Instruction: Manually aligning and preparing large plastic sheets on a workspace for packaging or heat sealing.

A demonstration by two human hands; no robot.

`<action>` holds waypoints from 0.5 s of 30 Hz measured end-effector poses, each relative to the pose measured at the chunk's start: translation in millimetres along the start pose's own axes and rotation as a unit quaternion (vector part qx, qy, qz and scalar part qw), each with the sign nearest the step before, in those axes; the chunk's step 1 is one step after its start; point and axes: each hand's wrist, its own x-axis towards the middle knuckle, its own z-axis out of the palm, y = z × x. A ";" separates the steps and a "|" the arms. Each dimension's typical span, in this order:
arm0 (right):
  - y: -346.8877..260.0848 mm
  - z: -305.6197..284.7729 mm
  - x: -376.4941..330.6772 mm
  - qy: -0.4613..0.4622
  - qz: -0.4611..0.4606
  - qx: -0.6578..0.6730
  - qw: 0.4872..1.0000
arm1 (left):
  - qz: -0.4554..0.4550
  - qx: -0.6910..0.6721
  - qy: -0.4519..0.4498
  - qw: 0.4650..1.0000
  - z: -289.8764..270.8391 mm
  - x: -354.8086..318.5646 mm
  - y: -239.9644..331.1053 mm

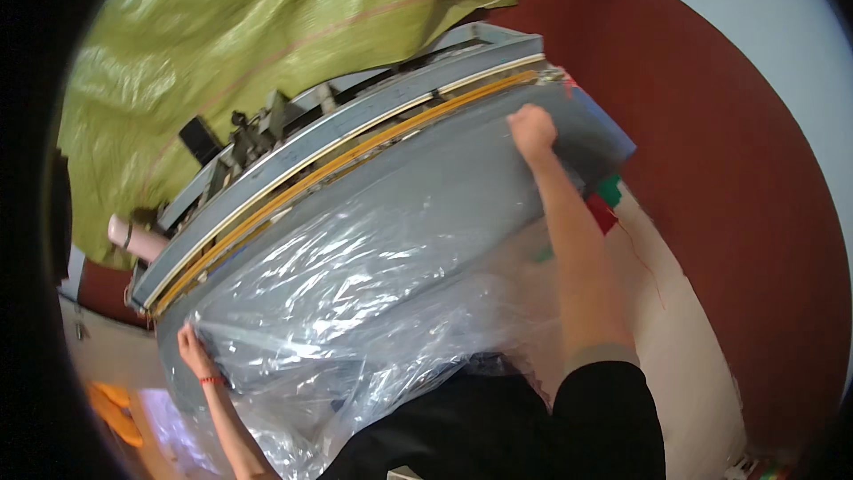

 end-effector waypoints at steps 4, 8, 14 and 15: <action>60.7 -9.9 33.4 0.034 -0.044 -0.130 0.990 | 0.071 0.095 -0.258 0.959 10.6 -3.9 61.1; 169.3 -43.0 41.9 0.105 -0.050 -0.103 0.988 | 0.132 0.288 -0.473 0.822 -16.2 16.4 76.2; 169.0 -39.2 38.0 0.049 0.082 -0.117 0.989 | -0.099 0.313 -0.307 0.893 -197.9 89.8 91.4; 168.6 -30.8 39.5 0.041 0.083 -0.114 0.989 | -0.034 0.362 -0.227 0.903 -240.7 107.1 87.0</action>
